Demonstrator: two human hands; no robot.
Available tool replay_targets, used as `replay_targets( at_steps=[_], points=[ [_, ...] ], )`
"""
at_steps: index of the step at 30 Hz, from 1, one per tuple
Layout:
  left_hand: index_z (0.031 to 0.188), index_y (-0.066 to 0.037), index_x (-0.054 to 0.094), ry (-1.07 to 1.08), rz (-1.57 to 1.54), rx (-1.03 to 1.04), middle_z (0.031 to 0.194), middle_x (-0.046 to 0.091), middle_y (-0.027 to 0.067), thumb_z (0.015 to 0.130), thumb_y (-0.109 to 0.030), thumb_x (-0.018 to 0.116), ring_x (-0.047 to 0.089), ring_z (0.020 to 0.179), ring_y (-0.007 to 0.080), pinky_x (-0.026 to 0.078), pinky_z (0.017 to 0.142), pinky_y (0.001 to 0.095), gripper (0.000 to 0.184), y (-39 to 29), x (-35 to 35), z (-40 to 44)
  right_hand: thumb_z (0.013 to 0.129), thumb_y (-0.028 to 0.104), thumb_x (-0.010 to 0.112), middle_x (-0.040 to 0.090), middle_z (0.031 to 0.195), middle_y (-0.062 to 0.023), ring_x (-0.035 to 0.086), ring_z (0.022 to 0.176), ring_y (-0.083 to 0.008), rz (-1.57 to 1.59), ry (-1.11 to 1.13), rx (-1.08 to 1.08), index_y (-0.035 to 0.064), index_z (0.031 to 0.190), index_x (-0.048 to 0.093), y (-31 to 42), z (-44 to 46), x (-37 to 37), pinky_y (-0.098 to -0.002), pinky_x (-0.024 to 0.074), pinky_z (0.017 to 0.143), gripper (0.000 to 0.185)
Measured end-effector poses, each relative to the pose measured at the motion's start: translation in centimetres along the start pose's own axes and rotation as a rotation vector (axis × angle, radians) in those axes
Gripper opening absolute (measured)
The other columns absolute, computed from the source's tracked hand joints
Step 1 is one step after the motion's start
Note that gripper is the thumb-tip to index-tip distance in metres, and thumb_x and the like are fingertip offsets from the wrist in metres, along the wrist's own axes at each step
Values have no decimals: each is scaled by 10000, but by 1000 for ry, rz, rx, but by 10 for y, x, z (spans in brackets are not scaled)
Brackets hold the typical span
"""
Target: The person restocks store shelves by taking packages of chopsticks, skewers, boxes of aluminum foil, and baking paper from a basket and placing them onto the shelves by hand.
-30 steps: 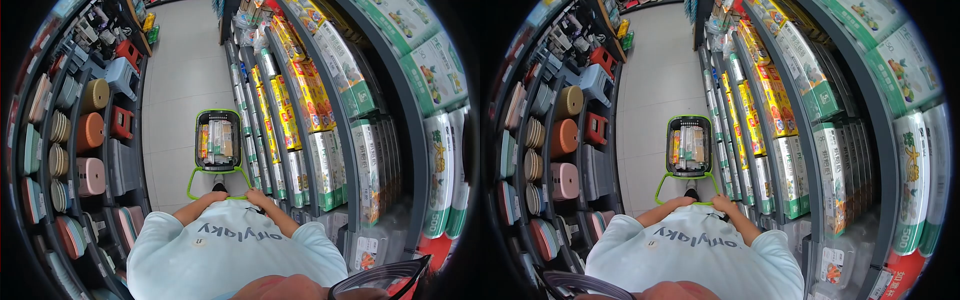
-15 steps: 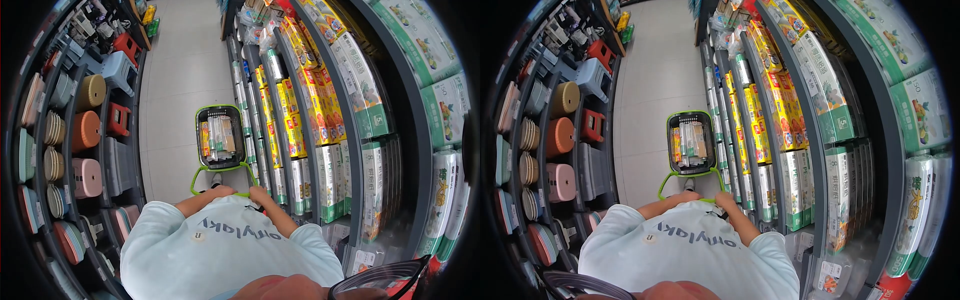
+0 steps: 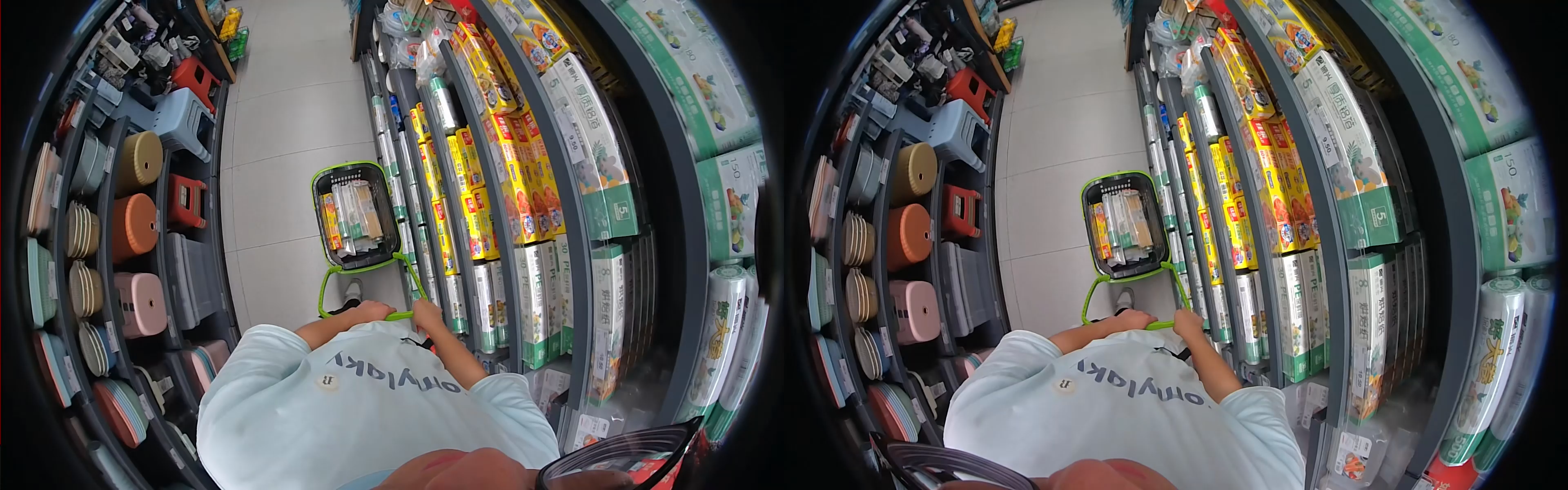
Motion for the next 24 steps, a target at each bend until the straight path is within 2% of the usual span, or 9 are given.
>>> replay_targets(
  at_steps=[7,9,10,12,13,15,18,21,24],
  points=[
    [1262,-206,598,7,-21,-71,1113,689,150,896,-354,559,662,1046,367,529,851,495,397,16,-4,4,828,189,644,655,1146,-163,676,1028,-384,17,-4,-21,25,997,699,5,28,9,-516,556,813,242],
    [1254,-208,599,-34,13,-71,1093,693,145,893,-357,562,668,1032,366,532,846,498,392,20,-12,2,855,224,662,600,1252,-156,632,1131,-377,40,140,11,53,1129,677,13,34,-6,-498,529,914,324],
    [1254,-208,599,-40,13,-76,1093,693,145,893,-357,562,668,1032,366,532,846,498,392,23,-16,1,855,224,662,600,1252,-156,632,1131,-377,36,138,5,53,1129,677,20,33,-21,-498,529,914,324],
    [1234,-209,611,-66,33,-109,1080,695,140,895,-357,562,674,1022,362,535,844,497,373,30,-23,0,798,399,752,598,1237,-183,620,1143,-389,52,205,-24,39,1151,671,33,31,-43,-490,532,909,511],
    [1234,-209,611,-73,33,-114,1080,695,140,895,-357,562,674,1022,362,535,844,497,373,34,-27,1,798,399,752,598,1237,-183,620,1143,-389,48,202,-30,39,1151,671,33,39,-41,-490,532,909,511],
    [1218,-203,622,-74,58,-144,1078,697,137,897,-349,561,677,1020,357,541,842,494,358,45,-37,-1,721,557,775,591,1188,-241,639,1044,-417,129,165,-154,-18,1129,667,34,59,-35,-478,533,886,713],
    [1193,-189,644,-160,88,-159,1067,698,132,890,-347,569,677,1022,353,546,834,485,350,59,-53,-12,716,609,757,575,1169,-292,618,1051,-438,241,165,-291,-66,1119,654,39,86,-34,-461,511,924,793],
    [1168,-182,660,-200,78,-201,1060,700,129,867,-350,595,677,1021,353,542,830,494,350,81,-62,-16,755,608,727,566,1154,-313,611,1053,-435,242,144,-317,-103,1110,642,46,109,-30,-449,506,923,799],
    [1102,-166,685,-269,50,-292,1063,701,127,838,-327,629,672,1022,356,537,834,506,314,98,-69,-32,802,604,687,587,1194,-303,613,1075,-417,258,74,-321,-77,1144,646,56,126,-29,-447,503,929,763]
  ],
)
Point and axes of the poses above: each hand's wrist, its own z-axis towards the middle knuckle, its own x-axis out of the palm, y = z × x, the point moved 1 cm from there along z, towards the middle knuckle
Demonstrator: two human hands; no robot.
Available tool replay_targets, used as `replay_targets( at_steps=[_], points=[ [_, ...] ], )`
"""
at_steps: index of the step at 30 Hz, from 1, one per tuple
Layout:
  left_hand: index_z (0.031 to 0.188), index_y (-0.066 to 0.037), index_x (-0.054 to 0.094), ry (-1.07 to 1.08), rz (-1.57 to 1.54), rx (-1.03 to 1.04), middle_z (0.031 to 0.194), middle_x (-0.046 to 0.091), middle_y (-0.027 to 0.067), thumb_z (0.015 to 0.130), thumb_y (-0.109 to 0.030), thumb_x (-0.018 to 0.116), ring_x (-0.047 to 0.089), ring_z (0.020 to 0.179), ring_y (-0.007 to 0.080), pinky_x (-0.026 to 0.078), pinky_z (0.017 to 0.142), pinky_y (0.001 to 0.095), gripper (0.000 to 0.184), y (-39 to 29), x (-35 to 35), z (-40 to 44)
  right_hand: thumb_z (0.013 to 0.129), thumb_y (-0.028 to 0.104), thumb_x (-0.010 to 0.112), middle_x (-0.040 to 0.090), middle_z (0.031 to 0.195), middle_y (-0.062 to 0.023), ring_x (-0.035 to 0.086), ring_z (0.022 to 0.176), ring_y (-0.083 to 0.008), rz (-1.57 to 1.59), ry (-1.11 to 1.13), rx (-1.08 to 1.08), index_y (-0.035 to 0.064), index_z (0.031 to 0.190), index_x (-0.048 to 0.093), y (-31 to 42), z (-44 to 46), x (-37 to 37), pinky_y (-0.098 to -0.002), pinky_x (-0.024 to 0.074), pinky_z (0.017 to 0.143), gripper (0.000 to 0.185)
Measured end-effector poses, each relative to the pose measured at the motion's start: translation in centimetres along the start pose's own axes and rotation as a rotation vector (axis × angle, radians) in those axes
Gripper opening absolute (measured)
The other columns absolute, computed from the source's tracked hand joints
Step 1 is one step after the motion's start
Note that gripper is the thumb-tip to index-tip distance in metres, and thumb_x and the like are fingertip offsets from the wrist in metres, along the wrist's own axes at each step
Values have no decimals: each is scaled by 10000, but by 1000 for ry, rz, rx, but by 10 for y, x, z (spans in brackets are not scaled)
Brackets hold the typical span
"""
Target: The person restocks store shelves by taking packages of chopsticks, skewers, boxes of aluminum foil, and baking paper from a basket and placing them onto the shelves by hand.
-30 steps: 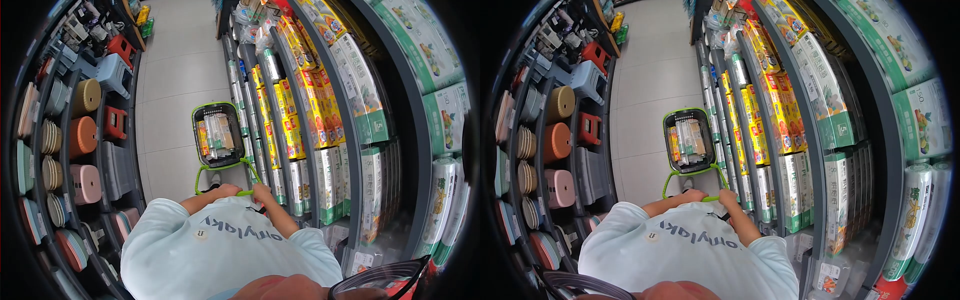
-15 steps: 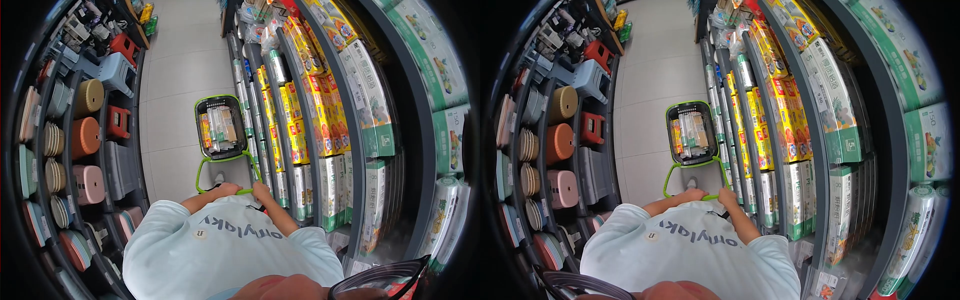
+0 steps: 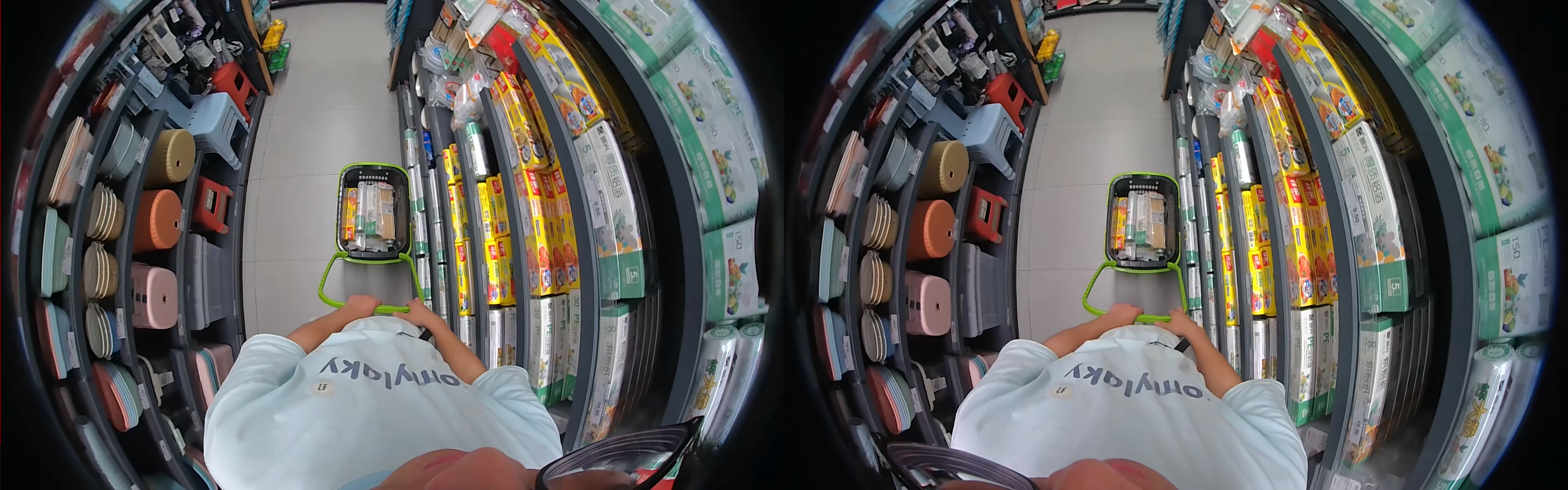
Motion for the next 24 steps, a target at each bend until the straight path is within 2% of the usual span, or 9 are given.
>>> replay_targets(
  at_steps=[5,7,9,12,15,17,19,22,24],
  points=[
    [996,-120,699,-44,61,-201,1011,710,137,815,-231,624,676,1013,331,524,812,501,226,49,14,-25,863,603,619,607,1307,-221,582,1200,-362,-116,447,-106,-2,1270,615,38,26,-94,-423,466,1009,729],
    [961,-107,700,-44,124,-264,989,713,139,808,-200,615,679,999,320,515,813,489,197,68,13,-25,892,543,605,547,1369,-253,557,1240,-385,4,111,-164,-12,1360,516,68,32,-185,-465,445,1042,731],
    [942,-107,698,-197,193,-318,959,718,137,798,-176,603,682,960,306,490,837,464,185,76,11,-24,903,360,653,682,991,-191,672,901,-350,149,-422,-194,34,1318,555,126,15,-280,-458,521,760,536],
    [937,-110,697,-248,205,-341,970,718,135,795,-189,607,678,939,310,474,868,467,185,73,-4,-10,916,270,657,592,719,-95,588,649,-217,317,-823,-287,54,1279,604,224,-54,-371,-380,456,591,426],
    [945,-109,695,-247,183,-360,966,718,131,797,-199,605,678,947,319,474,867,481,195,70,-10,3,923,234,641,503,667,-49,443,639,-76,492,-499,-538,93,1201,687,260,-59,-394,-283,386,564,315],
    [977,-112,700,-208,115,-396,981,714,134,797,-210,607,668,979,327,452,932,494,226,73,-5,5,919,323,643,674,811,-139,617,671,-251,239,-632,-640,82,1102,721,263,-29,-367,-366,487,631,312],
    [1014,-114,707,-220,89,-431,1018,705,135,801,-246,614,643,1047,327,409,1011,506,267,80,4,4,910,359,641,694,879,-164,661,761,-326,56,-372,-609,43,902,728,261,-3,-334,-420,514,699,327],
    [1035,-109,711,-286,80,-449,1066,694,133,808,-286,613,616,1097,319,359,1068,517,305,92,-16,5,887,397,666,698,1014,-190,669,929,-343,-200,293,-543,45,1009,728,227,48,-264,-433,521,827,378],
    [1035,-110,710,-262,76,-475,1077,691,126,816,-316,610,607,1107,312,342,1070,556,316,94,-31,12,868,462,665,683,1107,-203,642,1038,-377,-218,368,-475,74,1247,648,189,77,-216,-438,507,931,543]
  ],
)
Point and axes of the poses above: each hand's wrist, its own z-axis towards the middle knuckle, its own x-axis out of the palm, y = z × x, the point moved 1 cm from there along z, towards the middle knuckle
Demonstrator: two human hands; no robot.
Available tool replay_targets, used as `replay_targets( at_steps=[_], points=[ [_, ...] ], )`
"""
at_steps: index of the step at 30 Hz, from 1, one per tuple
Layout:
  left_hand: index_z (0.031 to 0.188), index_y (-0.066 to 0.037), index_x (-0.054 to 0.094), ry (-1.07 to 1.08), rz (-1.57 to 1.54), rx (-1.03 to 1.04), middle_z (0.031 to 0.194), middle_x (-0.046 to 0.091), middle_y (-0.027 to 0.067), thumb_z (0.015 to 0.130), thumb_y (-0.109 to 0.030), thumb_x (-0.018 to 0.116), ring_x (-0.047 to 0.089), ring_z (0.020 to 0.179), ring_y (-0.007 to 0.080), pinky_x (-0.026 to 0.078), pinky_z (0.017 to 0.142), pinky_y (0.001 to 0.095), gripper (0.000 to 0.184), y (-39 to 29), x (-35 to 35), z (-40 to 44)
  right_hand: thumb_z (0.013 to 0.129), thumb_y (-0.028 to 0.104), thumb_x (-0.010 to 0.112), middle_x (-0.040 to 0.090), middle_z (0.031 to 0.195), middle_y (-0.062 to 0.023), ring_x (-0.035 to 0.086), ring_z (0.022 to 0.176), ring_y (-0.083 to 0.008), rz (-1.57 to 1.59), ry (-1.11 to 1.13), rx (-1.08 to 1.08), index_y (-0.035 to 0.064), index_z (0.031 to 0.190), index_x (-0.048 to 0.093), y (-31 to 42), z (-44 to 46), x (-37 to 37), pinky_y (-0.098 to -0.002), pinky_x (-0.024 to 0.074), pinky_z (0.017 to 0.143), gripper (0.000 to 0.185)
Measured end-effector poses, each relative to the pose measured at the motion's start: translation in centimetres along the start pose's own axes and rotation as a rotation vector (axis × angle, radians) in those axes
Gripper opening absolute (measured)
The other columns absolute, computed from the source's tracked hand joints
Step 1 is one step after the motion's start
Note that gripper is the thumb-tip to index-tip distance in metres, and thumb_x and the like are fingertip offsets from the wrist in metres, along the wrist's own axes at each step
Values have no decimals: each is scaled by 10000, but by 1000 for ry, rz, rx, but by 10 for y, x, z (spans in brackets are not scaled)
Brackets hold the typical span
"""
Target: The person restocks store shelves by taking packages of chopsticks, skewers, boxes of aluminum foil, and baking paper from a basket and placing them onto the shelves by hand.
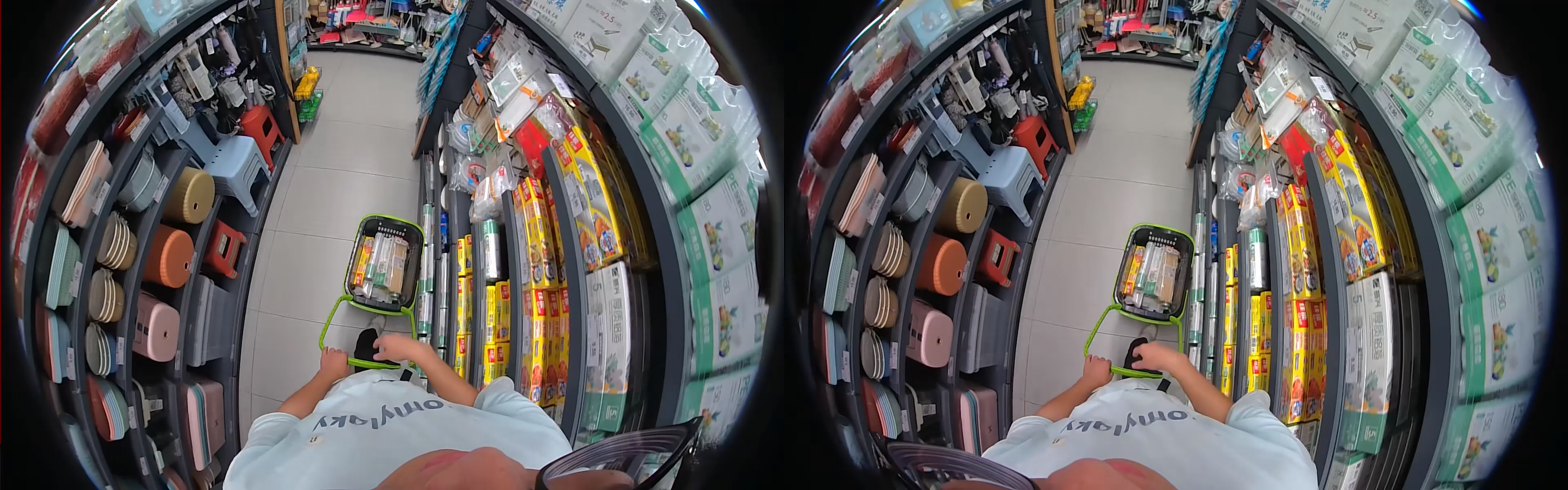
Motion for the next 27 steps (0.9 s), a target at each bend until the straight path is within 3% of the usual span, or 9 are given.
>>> replay_targets(
  at_steps=[4,6,10,12,15,19,21,27],
  points=[
    [1051,-133,713,69,-17,-62,1121,678,121,822,-338,612,590,1132,327,308,1055,638,323,-9,-18,33,884,462,646,646,1173,-201,613,1102,-389,-128,-22,138,102,1300,614,-58,26,23,-494,493,936,551],
    [1077,-146,709,90,-29,-93,1175,654,130,842,-345,601,562,1165,362,284,997,736,326,-8,-25,53,891,435,636,608,1233,-195,580,1154,-407,-144,119,225,129,1323,599,-79,27,17,-565,477,913,531],
    [1112,-142,702,148,-102,-155,1220,630,145,867,-321,576,536,1189,409,318,922,783,328,-14,-68,80,889,390,599,627,1208,-187,588,1142,-410,-27,-65,137,147,1243,649,-149,42,38,-594,471,871,432],
    [1136,-108,688,293,-124,-101,1235,630,165,884,-300,558,529,1202,437,369,865,789,343,-6,-77,98,872,403,608,651,1183,-181,604,1134,-405,50,-21,120,148,1205,669,-173,52,40,-604,465,891,424],
    [1137,-83,686,380,-123,-105,1257,631,166,892,-295,549,522,1217,460,402,841,777,351,11,-61,137,848,418,620,687,1136,-169,620,1130,-399,71,26,80,166,1164,690,-179,60,14,-638,446,902,410],
    [1128,-74,688,391,-92,-134,1268,636,151,876,-308,574,531,1228,432,410,867,757,363,3,-109,161,872,389,593,686,1143,-163,620,1130,-394,175,100,62,141,1105,692,-198,89,-2,-638,441,890,354],
    [1123,-93,696,382,-53,-131,1256,645,133,848,-314,607,540,1234,385,433,899,705,364,-9,-144,170,886,381,575,684,1154,-158,618,1134,-388,176,-48,67,124,1084,690,-213,106,8,-641,436,882,344],
    [1112,-97,710,279,-3,-173,1198,672,112,824,-312,629,562,1206,318,470,932,569,369,-4,-161,226,907,494,547,704,1028,-199,660,994,-393,65,-221,176,65,1030,695,-229,111,-28,-509,502,845,471]
  ],
)
Point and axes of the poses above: each hand's wrist, its own z-axis towards the middle knuckle, its own x-axis out of the palm, y = z × x, the point moved 1 cm from there along z, towards the middle knuckle
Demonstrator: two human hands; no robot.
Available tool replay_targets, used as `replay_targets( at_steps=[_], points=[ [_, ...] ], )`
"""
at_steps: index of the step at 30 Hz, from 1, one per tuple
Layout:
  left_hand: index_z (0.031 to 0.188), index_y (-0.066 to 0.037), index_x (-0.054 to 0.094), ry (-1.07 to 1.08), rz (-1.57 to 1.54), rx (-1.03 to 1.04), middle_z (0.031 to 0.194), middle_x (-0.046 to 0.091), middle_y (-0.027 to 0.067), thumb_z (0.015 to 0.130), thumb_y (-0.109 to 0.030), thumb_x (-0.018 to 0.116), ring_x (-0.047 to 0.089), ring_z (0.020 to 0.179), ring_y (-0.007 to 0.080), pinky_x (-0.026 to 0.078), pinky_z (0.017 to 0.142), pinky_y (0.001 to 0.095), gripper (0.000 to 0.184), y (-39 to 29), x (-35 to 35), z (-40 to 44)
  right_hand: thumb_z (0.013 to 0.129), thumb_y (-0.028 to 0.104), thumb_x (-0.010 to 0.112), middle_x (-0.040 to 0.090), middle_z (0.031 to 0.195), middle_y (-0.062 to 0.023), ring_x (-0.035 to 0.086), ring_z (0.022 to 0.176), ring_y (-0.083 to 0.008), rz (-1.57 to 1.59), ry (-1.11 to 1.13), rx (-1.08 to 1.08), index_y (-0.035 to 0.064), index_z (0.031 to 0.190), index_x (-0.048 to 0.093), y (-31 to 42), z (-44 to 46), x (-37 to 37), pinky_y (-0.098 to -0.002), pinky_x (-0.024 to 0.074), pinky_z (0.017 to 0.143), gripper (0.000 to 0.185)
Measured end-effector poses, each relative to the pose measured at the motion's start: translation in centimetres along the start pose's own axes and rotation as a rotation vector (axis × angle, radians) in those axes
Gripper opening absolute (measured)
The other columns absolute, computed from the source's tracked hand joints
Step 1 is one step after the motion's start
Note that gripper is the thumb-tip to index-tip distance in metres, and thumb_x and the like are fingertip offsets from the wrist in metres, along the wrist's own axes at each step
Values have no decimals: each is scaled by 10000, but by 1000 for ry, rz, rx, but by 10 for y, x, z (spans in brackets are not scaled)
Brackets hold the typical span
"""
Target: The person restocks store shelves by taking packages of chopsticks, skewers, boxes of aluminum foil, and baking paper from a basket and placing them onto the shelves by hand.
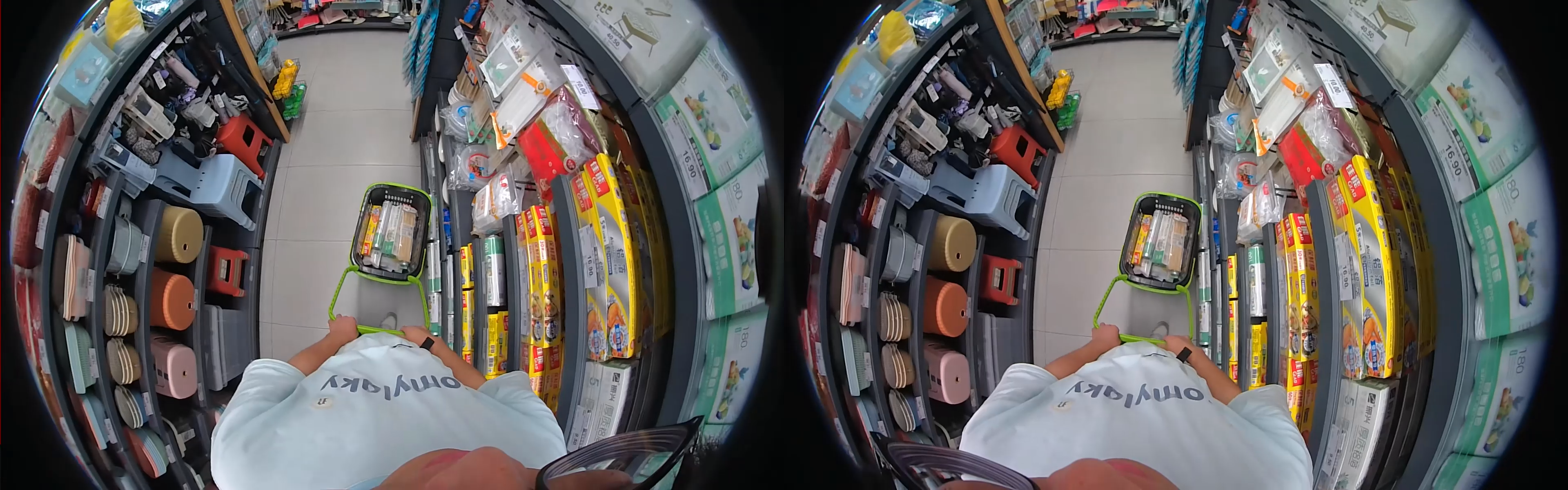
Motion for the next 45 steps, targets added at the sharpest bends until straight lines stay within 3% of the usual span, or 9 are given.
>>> replay_targets(
  at_steps=[5,11,13,16,19,24,28,36,45],
  points=[
    [1108,-89,713,-55,-11,47,1190,666,102,836,-315,611,550,1203,289,464,947,535,368,-2,-30,24,922,542,528,704,942,-208,665,923,-401,-52,-89,25,44,970,686,17,9,-53,-517,497,826,525],
    [1125,-60,702,-66,-75,86,1221,630,129,817,-549,653,526,1215,307,465,955,549,580,-2,-62,38,927,612,482,703,940,-208,667,920,-395,-76,-37,80,42,943,686,21,31,-86,-519,499,810,606],
    [1176,-83,681,73,-139,190,1247,615,131,797,-645,638,526,1217,321,466,960,574,679,14,-61,59,918,556,513,709,974,-190,666,946,-396,-151,1,118,68,963,694,13,42,-85,-511,503,817,522],
    [1218,-141,667,161,-115,223,1254,612,124,815,-641,614,526,1225,334,465,968,591,645,38,-67,86,894,440,550,708,1007,-177,660,977,-398,-139,-23,100,98,975,702,-21,81,-51,-502,511,825,383],
    [1222,-189,671,161,-80,243,1255,615,116,836,-605,604,526,1236,335,466,976,583,571,59,-81,125,846,343,574,704,1020,-177,654,993,-401,-62,40,130,113,981,707,-3,104,-93,-494,518,828,298],
    [1210,-182,673,202,-74,297,1233,628,124,862,-556,585,536,1231,336,473,965,582,518,79,-153,157,867,320,538,684,1098,-221,646,1046,-411,-30,76,134,90,1054,706,7,152,-135,-501,509,893,341],
    [1173,-156,680,154,-11,383,1219,637,114,880,-575,562,558,1200,324,477,956,564,524,101,-170,207,845,381,564,686,1077,-232,646,1042,-414,36,68,189,75,1047,703,33,179,-179,-488,513,882,392],
    [1114,-105,687,-33,-78,350,1179,637,124,910,-630,522,548,1195,296,464,918,564,587,128,-269,222,788,763,573,715,1010,-185,670,982,-381,-4,-80,383,42,1004,706,70,240,-253,-512,494,857,765],
    [1120,-106,687,-40,-75,348,1193,625,120,914,-632,509,525,1204,290,447,913,567,592,121,-303,264,765,737,637,694,823,-154,674,825,-348,65,-103,340,56,854,683,51,275,-297,-446,514,733,689]
  ],
)
Point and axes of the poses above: each hand's wrist, its own z-axis towards the middle knuckle, its own x-axis out of the palm, y = z × x, the point moved 1 cm from there along z, towards the middle knuckle
